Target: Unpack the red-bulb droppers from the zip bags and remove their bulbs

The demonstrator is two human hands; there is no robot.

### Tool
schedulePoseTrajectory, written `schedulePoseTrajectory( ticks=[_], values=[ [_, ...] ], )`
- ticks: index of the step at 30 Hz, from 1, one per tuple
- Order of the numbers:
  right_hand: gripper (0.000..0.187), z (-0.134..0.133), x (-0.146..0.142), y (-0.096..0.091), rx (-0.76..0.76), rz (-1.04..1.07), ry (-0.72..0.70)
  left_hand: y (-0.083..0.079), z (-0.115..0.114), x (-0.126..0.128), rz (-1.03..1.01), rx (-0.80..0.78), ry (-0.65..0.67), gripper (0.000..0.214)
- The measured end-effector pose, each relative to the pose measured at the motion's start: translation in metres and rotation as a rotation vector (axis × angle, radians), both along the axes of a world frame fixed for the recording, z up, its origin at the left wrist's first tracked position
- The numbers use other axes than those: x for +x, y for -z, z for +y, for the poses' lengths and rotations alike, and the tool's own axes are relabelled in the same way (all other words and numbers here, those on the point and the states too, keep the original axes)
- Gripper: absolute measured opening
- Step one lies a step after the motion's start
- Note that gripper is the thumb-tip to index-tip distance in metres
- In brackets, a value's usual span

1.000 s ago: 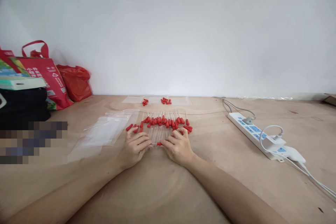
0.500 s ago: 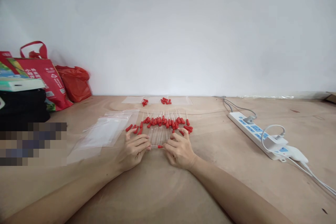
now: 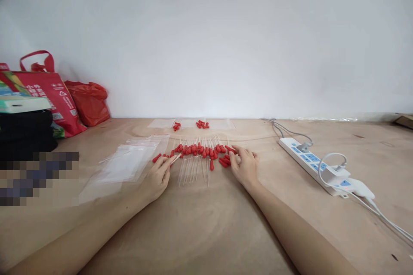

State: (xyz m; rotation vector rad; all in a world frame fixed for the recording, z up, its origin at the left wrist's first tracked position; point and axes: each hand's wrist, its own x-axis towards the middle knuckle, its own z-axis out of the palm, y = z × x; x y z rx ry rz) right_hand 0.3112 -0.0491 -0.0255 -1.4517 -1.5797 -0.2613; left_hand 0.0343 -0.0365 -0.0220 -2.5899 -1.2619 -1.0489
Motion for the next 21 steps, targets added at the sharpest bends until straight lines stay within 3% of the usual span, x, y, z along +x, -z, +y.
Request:
schedulePoseTrajectory(
  ticks=[5,14,21],
  values=[
    [0.03,0.005,0.007,0.002,-0.194,0.07,0.047,-0.001,0.002,-0.001,-0.022,-0.068,-0.007,0.039],
    [0.036,0.004,0.004,0.002,-0.234,0.017,0.097,-0.008,-0.008,0.002,-0.088,-0.195,0.026,0.029],
    [0.037,0.022,0.024,0.009,-0.362,0.37,0.129,-0.008,-0.009,0.001,-0.15,-0.244,0.035,0.027]
  ],
)
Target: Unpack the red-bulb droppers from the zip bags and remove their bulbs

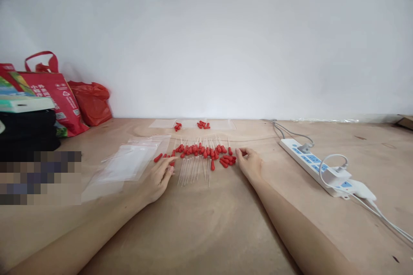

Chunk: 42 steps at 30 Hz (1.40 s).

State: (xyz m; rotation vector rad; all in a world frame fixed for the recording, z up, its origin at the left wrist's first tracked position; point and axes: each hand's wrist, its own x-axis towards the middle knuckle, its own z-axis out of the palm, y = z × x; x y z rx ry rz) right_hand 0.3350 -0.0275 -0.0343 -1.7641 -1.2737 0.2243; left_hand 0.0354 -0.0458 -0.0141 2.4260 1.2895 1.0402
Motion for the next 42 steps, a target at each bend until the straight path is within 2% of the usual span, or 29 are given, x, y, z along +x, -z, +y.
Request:
schedulePoseTrajectory(
  ticks=[3,9,14,18,22,25,27,30,32,34,38,42],
  values=[
    [0.038,0.012,0.007,0.006,-0.054,0.107,0.007,0.002,0.002,-0.001,-0.038,-0.014,0.021,0.027],
    [0.029,0.04,0.012,0.008,-0.189,0.102,-0.044,0.004,0.004,-0.002,-0.047,0.017,0.03,0.027],
    [0.027,0.052,0.013,0.007,-0.218,0.115,-0.039,0.001,0.002,-0.002,-0.015,0.009,0.015,0.027],
    [0.025,0.047,0.011,0.006,-0.206,0.111,0.011,0.0,0.002,-0.001,0.003,0.014,-0.006,0.026],
    [0.031,0.031,0.004,0.002,-0.144,0.103,0.105,0.0,0.002,-0.001,0.015,0.077,-0.004,0.023],
    [0.034,0.013,-0.007,-0.002,-0.01,0.04,0.151,-0.002,0.0,-0.001,0.06,0.164,-0.026,0.022],
    [0.031,-0.004,-0.017,-0.004,0.184,-0.109,0.092,-0.005,-0.002,-0.001,0.112,0.252,-0.044,0.024],
    [0.021,-0.033,-0.036,-0.007,0.368,-0.325,-0.182,-0.01,-0.008,0.001,0.21,0.423,-0.046,0.033],
    [0.016,-0.05,-0.049,-0.009,0.409,-0.445,-0.377,-0.011,-0.013,0.005,0.272,0.532,-0.02,0.039],
    [0.013,-0.061,-0.059,-0.011,0.444,-0.507,-0.482,-0.011,-0.017,0.009,0.309,0.61,0.028,0.038],
    [0.012,-0.064,-0.069,-0.014,0.478,-0.535,-0.581,-0.007,-0.02,0.016,0.309,0.646,0.111,0.026],
    [0.013,-0.06,-0.073,-0.015,0.47,-0.531,-0.644,-0.003,-0.017,0.018,0.271,0.617,0.118,0.016]
  ],
)
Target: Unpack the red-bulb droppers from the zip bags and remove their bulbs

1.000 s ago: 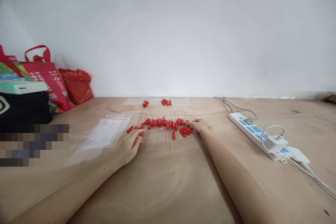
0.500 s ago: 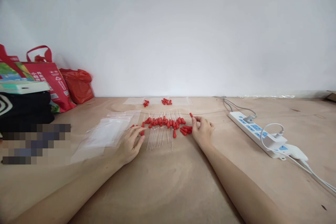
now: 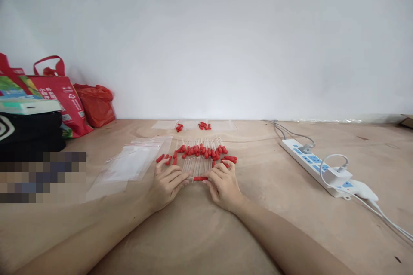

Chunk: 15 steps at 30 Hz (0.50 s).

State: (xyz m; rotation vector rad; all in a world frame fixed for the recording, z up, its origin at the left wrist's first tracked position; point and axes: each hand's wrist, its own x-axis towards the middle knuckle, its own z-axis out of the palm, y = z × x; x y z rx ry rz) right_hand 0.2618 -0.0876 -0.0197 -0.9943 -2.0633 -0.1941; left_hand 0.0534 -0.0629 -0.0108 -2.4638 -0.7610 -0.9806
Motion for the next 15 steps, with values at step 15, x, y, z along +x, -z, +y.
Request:
schedulePoseTrajectory(
  ticks=[15],
  values=[
    [0.014,-0.0003,-0.0006,0.0039,0.115,-0.132,-0.019,-0.0028,-0.006,-0.0001,0.006,0.024,0.022,0.02]
  ],
)
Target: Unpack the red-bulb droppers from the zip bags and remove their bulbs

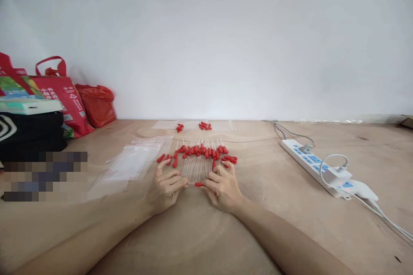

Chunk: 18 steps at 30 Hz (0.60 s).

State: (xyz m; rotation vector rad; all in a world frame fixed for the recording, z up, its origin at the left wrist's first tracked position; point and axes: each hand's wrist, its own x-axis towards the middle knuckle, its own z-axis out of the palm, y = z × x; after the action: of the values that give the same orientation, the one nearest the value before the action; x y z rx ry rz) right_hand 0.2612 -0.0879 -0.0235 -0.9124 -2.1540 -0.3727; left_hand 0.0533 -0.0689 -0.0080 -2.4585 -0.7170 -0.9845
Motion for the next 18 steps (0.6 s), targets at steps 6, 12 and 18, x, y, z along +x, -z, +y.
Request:
schedulePoseTrajectory(
  ticks=[6,12,18],
  values=[
    [0.014,-0.002,0.0019,-0.0022,-0.021,-0.004,-0.023,0.0006,-0.0007,-0.0003,0.003,-0.023,0.034,0.019],
    [0.015,-0.0035,0.003,-0.0027,-0.059,-0.002,-0.052,0.0021,0.0005,-0.0009,-0.023,-0.018,0.057,0.02],
    [0.019,-0.0053,0.0008,-0.0066,-0.085,-0.046,-0.07,-0.0005,-0.0022,0.0015,-0.025,-0.023,0.098,0.017]
  ],
)
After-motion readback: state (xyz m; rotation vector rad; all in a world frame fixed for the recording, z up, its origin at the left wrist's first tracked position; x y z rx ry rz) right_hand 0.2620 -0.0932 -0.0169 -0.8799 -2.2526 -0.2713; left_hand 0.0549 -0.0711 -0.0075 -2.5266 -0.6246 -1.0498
